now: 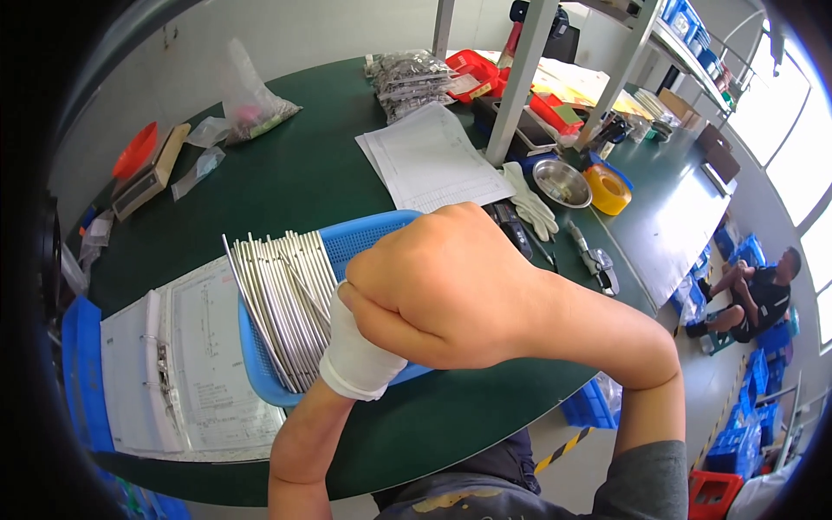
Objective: Inserting thin metal rods into a circular perforated fixture as part of a manufacturing assembly process.
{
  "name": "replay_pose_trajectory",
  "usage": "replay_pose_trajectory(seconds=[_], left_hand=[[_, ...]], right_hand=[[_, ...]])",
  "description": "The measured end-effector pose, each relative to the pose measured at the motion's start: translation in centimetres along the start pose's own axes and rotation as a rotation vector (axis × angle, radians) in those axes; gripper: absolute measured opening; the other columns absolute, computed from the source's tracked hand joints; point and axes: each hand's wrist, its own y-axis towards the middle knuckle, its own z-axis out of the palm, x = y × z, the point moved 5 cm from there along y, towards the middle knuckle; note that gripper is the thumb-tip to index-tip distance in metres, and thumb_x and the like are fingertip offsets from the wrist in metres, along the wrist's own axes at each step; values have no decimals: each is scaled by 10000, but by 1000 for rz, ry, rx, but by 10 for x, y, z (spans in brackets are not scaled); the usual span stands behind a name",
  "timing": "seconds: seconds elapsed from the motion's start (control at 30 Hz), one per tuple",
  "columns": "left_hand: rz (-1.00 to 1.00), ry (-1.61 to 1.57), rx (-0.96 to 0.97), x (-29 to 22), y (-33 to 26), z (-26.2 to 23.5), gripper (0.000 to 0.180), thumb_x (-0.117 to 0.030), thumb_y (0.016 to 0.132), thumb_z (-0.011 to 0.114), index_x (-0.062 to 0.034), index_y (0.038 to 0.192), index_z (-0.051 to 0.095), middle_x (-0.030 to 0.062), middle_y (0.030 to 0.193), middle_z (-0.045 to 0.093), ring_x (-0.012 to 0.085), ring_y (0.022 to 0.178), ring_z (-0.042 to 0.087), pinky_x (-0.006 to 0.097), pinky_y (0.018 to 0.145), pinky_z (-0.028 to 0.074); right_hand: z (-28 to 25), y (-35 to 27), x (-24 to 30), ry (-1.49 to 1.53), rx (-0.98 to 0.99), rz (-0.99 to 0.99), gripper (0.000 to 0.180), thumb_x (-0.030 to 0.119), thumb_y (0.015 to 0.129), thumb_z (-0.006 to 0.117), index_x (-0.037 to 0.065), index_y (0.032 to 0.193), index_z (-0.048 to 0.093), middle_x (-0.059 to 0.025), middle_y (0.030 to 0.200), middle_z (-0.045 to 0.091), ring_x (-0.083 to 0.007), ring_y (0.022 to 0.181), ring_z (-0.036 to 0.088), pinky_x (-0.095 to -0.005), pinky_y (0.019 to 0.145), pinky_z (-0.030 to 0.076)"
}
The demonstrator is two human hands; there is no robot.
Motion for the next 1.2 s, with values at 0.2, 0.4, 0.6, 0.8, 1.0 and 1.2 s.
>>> replay_pose_trajectory(seconds=[0.2,0.4,0.6,0.8,1.0,1.2], left_hand=[[24,-14,-6,-1,0,1,237,-78,719,725,-58,912,587,83,789,625,215,679,625,291,611,481],[59,50,-14,-3,2,1,227,-87,725,721,-55,905,586,85,773,621,214,675,622,297,604,477],[65,44,-16,2,-1,1,200,-78,729,715,-53,875,580,83,760,611,208,661,608,291,603,471],[66,12,-46,0,-1,2,186,-84,732,714,-58,848,571,76,742,598,212,648,599,297,589,463],[84,11,-62,-2,0,2,180,-89,733,710,-63,820,555,73,723,580,231,629,583,306,579,455],[34,37,-81,-8,-1,2,182,-80,722,702,-62,839,565,83,706,589,240,611,594,307,572,461]], right_hand=[[1,2,-3,38,3,62,175,99,790,595,16,643,548,-109,526,469,-298,461,491,-376,441,362],[-4,0,2,-88,-17,11,184,100,797,588,19,637,548,-108,529,476,-298,462,490,-377,440,366],[1,0,2,-22,-8,53,189,98,800,586,24,630,550,-102,529,479,-290,464,497,-373,437,369],[0,-3,3,-89,-91,80,313,215,841,570,81,563,513,-79,495,488,-303,459,505,-395,418,359],[-1,-3,6,-94,-150,60,355,210,840,601,82,524,500,-82,487,484,-296,446,496,-382,404,342],[-7,4,-5,16,-92,148,340,170,864,594,40,559,518,-95,493,466,-281,440,482,-365,418,346]])
